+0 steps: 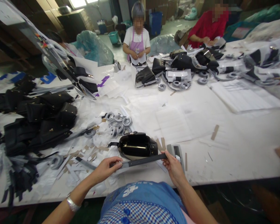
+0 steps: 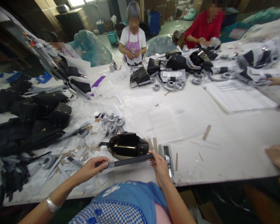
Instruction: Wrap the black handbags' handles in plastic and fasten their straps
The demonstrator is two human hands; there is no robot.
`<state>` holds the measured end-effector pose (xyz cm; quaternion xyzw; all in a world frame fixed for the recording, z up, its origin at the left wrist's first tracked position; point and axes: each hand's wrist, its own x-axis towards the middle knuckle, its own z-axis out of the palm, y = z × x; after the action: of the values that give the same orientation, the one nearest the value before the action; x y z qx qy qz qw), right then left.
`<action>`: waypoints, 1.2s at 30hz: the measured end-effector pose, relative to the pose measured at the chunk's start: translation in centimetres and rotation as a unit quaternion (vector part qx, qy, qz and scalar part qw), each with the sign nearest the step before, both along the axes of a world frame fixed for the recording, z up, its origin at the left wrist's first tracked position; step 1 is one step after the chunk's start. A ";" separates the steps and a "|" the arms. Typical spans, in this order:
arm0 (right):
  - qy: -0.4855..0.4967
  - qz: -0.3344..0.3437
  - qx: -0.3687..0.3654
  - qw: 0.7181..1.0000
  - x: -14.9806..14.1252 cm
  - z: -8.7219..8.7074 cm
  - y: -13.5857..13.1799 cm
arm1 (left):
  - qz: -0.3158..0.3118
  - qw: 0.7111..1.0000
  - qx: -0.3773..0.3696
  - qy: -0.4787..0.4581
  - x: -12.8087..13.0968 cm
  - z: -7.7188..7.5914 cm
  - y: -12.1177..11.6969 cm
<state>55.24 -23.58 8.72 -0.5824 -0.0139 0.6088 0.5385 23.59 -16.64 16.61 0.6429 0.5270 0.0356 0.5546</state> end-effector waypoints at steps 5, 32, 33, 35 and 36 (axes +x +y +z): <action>-0.004 0.024 0.011 1.000 -0.5 0.4 0.5 | -0.013 1.000 0.010 -0.003 1.2 0.1 0.3; -0.404 0.262 0.242 0.843 0.5 -2.7 4.0 | -0.034 0.993 0.096 0.055 13.4 -2.6 5.1; -0.416 0.270 0.245 0.833 0.4 -2.9 4.2 | -0.040 0.992 0.099 0.061 13.6 -2.6 5.4; -0.438 0.283 0.247 0.817 0.1 -3.3 4.5 | -0.052 0.990 0.108 0.077 14.0 -2.4 5.8; -0.446 0.290 0.249 0.809 0.0 -3.4 4.7 | -0.060 0.988 0.111 0.084 14.1 -2.3 6.0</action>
<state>55.27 -18.92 5.33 -0.6044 -0.5719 0.3860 0.3982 37.74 -10.63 14.30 0.7316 0.5252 0.0060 0.4346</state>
